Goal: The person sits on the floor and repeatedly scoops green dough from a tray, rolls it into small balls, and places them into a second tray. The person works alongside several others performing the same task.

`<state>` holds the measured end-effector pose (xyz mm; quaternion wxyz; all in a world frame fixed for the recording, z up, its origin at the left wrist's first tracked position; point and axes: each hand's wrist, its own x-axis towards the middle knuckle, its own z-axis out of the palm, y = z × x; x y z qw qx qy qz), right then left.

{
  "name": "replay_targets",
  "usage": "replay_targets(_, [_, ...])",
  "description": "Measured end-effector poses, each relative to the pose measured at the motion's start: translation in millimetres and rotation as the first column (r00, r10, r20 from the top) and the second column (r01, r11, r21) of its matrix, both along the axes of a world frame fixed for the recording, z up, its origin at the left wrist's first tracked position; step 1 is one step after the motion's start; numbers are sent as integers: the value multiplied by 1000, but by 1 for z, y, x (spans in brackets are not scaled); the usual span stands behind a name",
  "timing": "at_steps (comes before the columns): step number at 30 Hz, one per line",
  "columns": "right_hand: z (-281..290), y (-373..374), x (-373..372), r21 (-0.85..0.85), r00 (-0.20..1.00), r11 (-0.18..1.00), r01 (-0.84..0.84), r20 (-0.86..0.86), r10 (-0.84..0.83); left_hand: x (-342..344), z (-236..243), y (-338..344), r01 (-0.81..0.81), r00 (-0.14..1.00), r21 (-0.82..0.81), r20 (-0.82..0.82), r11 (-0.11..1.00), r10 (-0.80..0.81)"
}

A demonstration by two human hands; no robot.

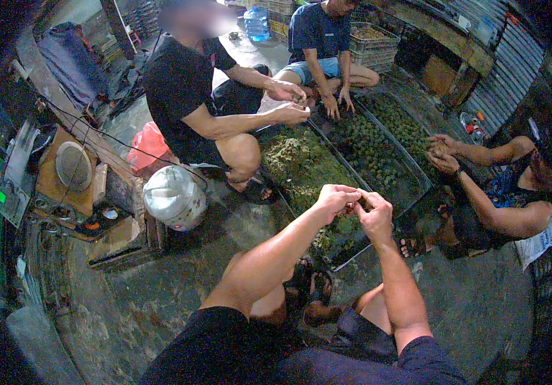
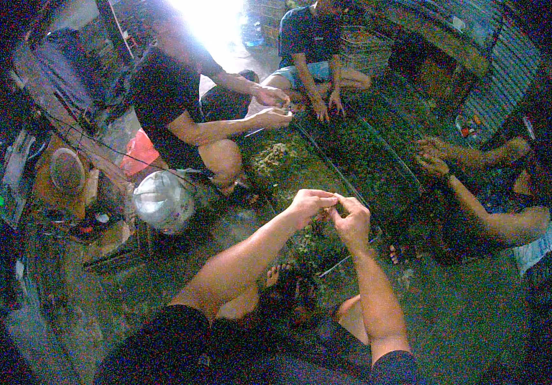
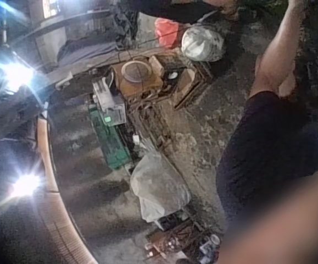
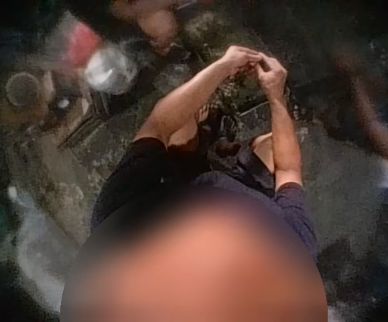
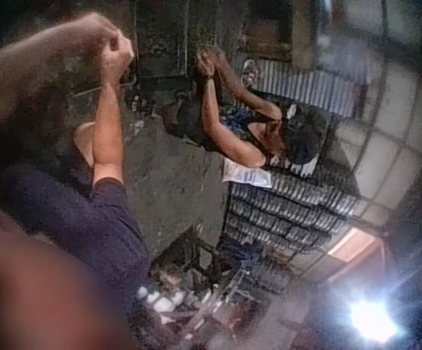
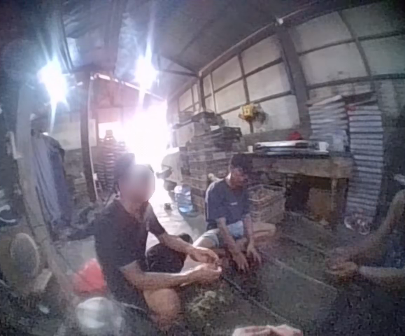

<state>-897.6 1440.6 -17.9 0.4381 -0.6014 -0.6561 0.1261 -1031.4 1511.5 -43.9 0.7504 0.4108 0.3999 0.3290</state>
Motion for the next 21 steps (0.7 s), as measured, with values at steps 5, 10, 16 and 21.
replay_targets(5, [-4, 4, 3, -89, 991, 996, 4, -135, -16, 2, 10, -3, -24, 999, -13, -30, 1000, 23])
replay_targets(10, [-20, 12, 23, -306, 537, 933, -189, -828, -162, 1, 11, -5, -12, 996, -231, 88, 973, 33])
replay_targets(16, [-13, 12, 40, -422, 185, 855, -301, -905, -382, -2, 17, 2, 8, 971, -427, 219, 904, 94])
replay_targets(21, [-10, 9, 38, -473, 382, 863, -175, -841, -384, 1, 3, 2, -6, 977, -359, 197, 933, 82])
